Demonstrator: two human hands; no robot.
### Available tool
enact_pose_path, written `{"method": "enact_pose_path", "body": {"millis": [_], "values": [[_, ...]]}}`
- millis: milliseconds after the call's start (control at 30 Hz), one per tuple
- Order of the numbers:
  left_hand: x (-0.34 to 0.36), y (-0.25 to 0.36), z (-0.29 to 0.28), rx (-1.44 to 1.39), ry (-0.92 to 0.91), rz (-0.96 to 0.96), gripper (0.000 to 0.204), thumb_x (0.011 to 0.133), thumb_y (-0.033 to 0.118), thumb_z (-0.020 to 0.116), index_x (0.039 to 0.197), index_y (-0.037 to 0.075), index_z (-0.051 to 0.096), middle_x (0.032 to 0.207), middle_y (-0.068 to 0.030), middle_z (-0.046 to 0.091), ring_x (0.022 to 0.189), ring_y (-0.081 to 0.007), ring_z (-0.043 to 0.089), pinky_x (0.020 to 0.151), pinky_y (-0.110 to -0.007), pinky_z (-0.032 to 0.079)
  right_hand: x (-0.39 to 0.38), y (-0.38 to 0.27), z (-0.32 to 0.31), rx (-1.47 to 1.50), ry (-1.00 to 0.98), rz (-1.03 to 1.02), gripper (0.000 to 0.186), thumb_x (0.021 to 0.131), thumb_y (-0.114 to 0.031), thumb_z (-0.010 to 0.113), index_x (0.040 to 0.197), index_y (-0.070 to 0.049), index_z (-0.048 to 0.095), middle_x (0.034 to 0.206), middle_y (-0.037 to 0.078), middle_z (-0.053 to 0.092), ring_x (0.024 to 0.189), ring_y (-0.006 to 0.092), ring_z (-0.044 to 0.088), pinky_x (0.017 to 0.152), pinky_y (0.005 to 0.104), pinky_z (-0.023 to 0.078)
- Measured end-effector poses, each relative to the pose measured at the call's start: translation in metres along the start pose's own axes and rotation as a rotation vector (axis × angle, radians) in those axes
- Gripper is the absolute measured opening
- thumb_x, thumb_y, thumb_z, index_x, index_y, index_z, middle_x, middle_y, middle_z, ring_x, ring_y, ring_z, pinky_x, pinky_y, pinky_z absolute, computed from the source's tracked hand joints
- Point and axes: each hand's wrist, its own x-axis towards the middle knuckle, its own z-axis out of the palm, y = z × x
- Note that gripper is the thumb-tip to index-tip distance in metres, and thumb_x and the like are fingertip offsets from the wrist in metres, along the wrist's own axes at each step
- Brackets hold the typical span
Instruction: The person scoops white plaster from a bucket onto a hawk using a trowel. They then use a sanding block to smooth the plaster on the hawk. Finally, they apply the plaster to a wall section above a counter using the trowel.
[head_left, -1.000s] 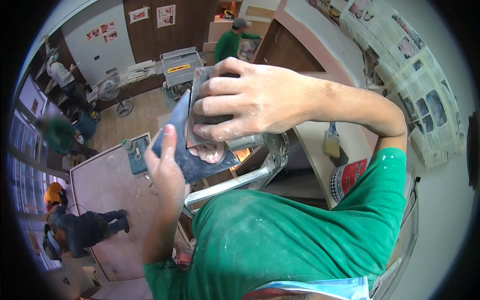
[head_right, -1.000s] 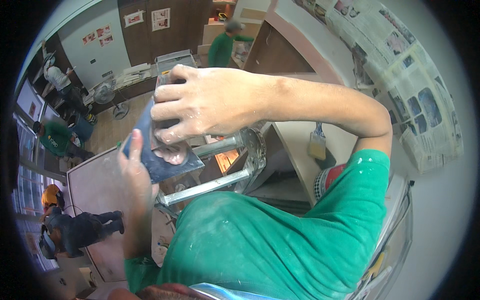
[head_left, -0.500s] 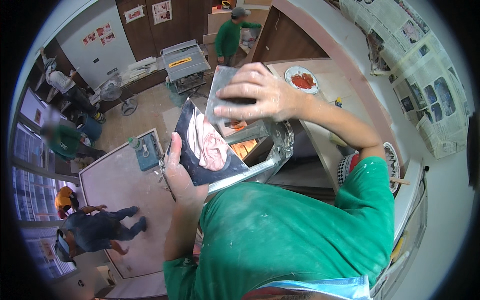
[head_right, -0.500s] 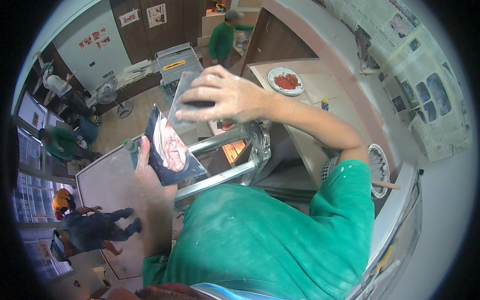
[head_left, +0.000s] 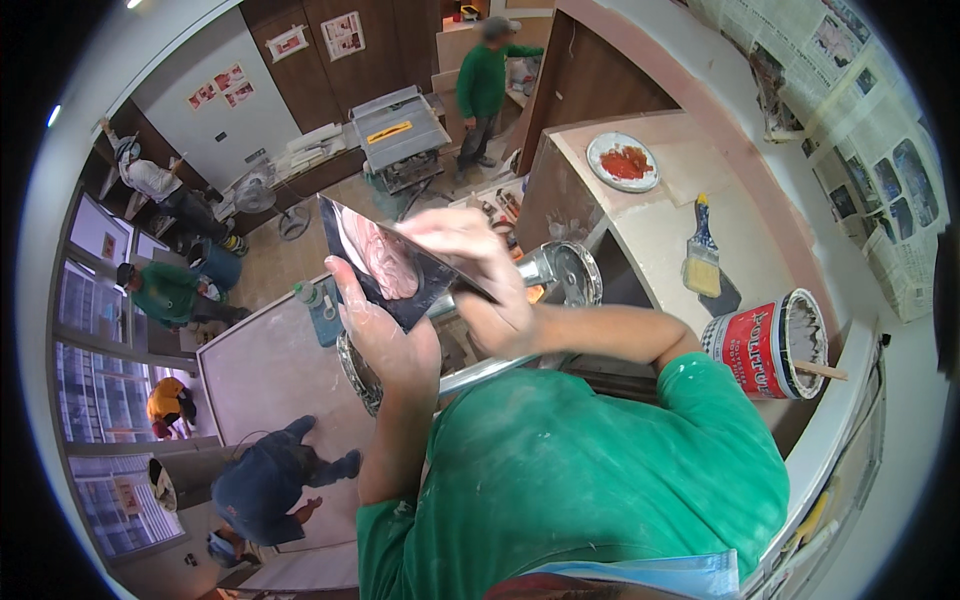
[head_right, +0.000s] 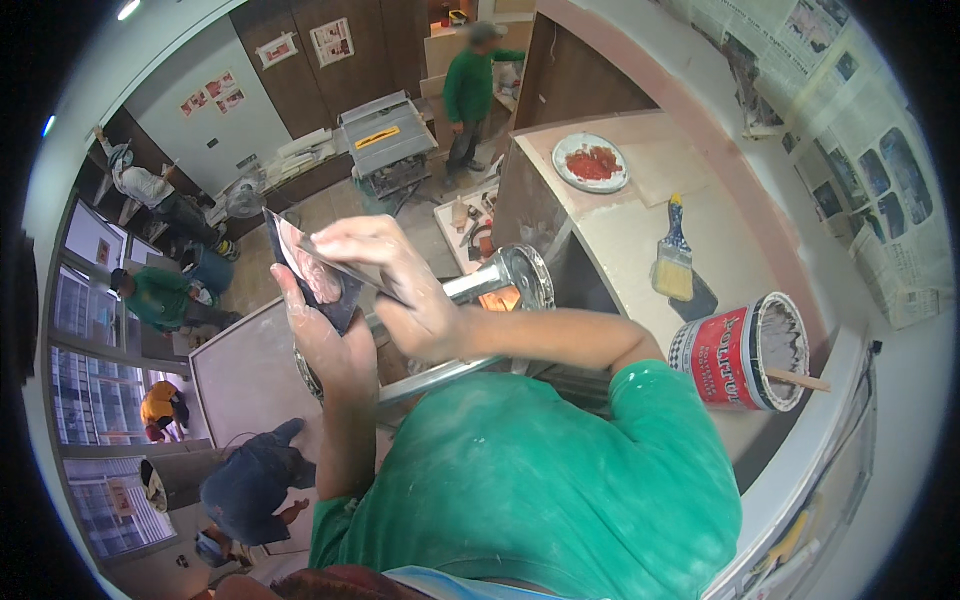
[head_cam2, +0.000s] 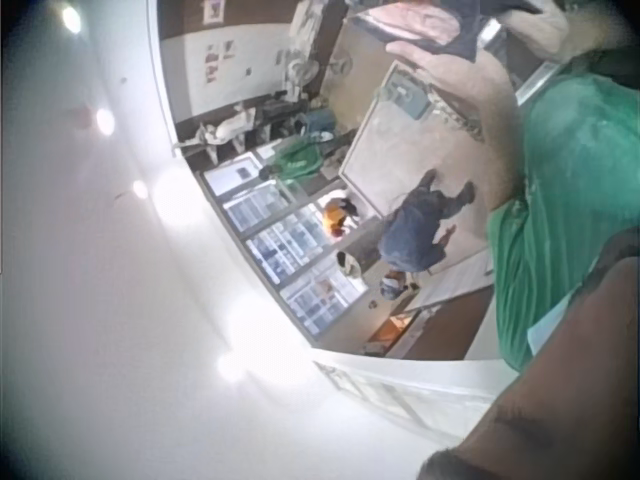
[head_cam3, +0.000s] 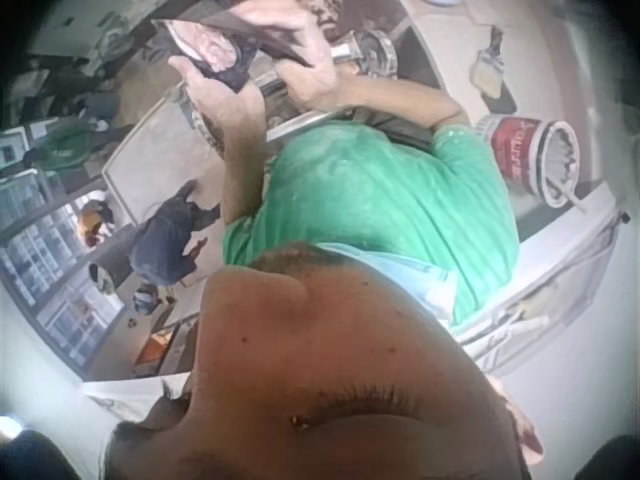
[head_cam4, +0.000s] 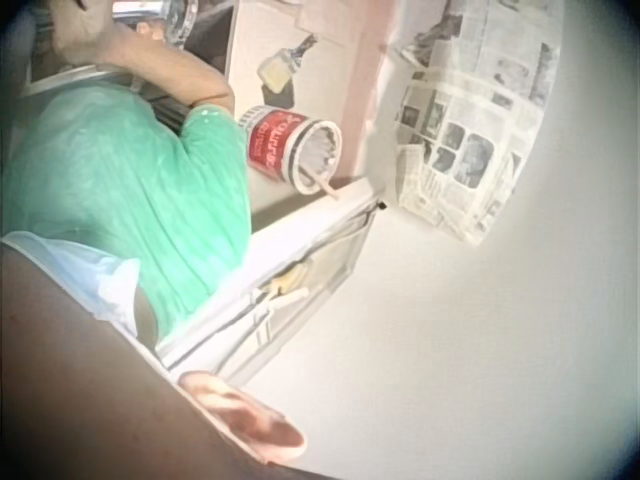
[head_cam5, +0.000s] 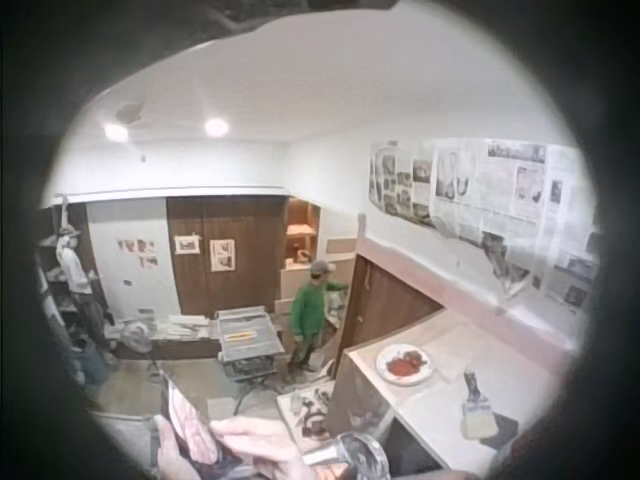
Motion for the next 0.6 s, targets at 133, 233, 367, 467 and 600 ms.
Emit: {"method": "enact_pose_path", "body": {"millis": [133,233,367,467,600], "values": [[-0.002,0.007,-0.002,-0.011,-0.042,0.015,0.05,0.101,0.041,0.046,0.133,0.003,0.048,0.129,-0.0089,0.055,0.117,-0.0201,0.052,0.102,-0.038,0.04,-0.001,0.018,-0.023,-0.323,-0.285,0.287,0.057,0.072,0.009,0.047,0.128,-0.001,0.051,0.127,0.015,0.046,0.122,0.0286,0.043,0.105,0.0371,0.033],[-0.002,0.014,0.014,-0.016,0.049,0.255,0.056,0.099,0.043,0.049,0.132,-0.002,0.046,0.129,-0.0133,0.054,0.114,-0.0232,0.055,0.103,-0.039,0.041,-0.003,-0.005,-0.045,-0.25,-0.016,0.471,0.037,0.092,-0.01,0.05,0.13,-0.007,0.054,0.119,0.012,0.048,0.118,0.0229,0.043,0.104,0.0358,0.033],[-0.004,0.011,0.033,0.189,0.416,0.486,0.073,0.097,0.053,0.047,0.134,-0.01,0.039,0.131,-0.0209,0.047,0.115,-0.0258,0.053,0.103,-0.037,0.039,-0.006,-0.029,-0.04,0.404,0.471,0.708,0.036,0.099,-0.023,0.052,0.124,0.002,0.055,0.109,0.007,0.061,0.098,0.0104,0.056,0.091,0.0283,0.044],[-0.015,0.0,0.051,0.303,0.562,0.577,0.081,0.097,0.057,0.043,0.131,-0.016,0.037,0.128,-0.0245,0.045,0.116,-0.0241,0.049,0.1,-0.032,0.04,-0.004,-0.025,-0.026,0.464,0.553,0.787,0.032,0.098,-0.022,0.055,0.117,0.004,0.059,0.103,0.005,0.065,0.09,0.0084,0.059,0.083,0.0266,0.047],[-0.015,-0.012,0.053,0.362,0.75,0.611,0.079,0.097,0.057,0.045,0.128,-0.016,0.042,0.122,-0.0237,0.047,0.111,-0.0221,0.05,0.098,-0.031,0.04,-0.009,-0.005,-0.014,0.483,0.537,0.78,0.026,0.097,-0.019,0.057,0.108,0.004,0.062,0.095,0.005,0.066,0.083,0.008,0.06,0.076,0.0262,0.049]]}}
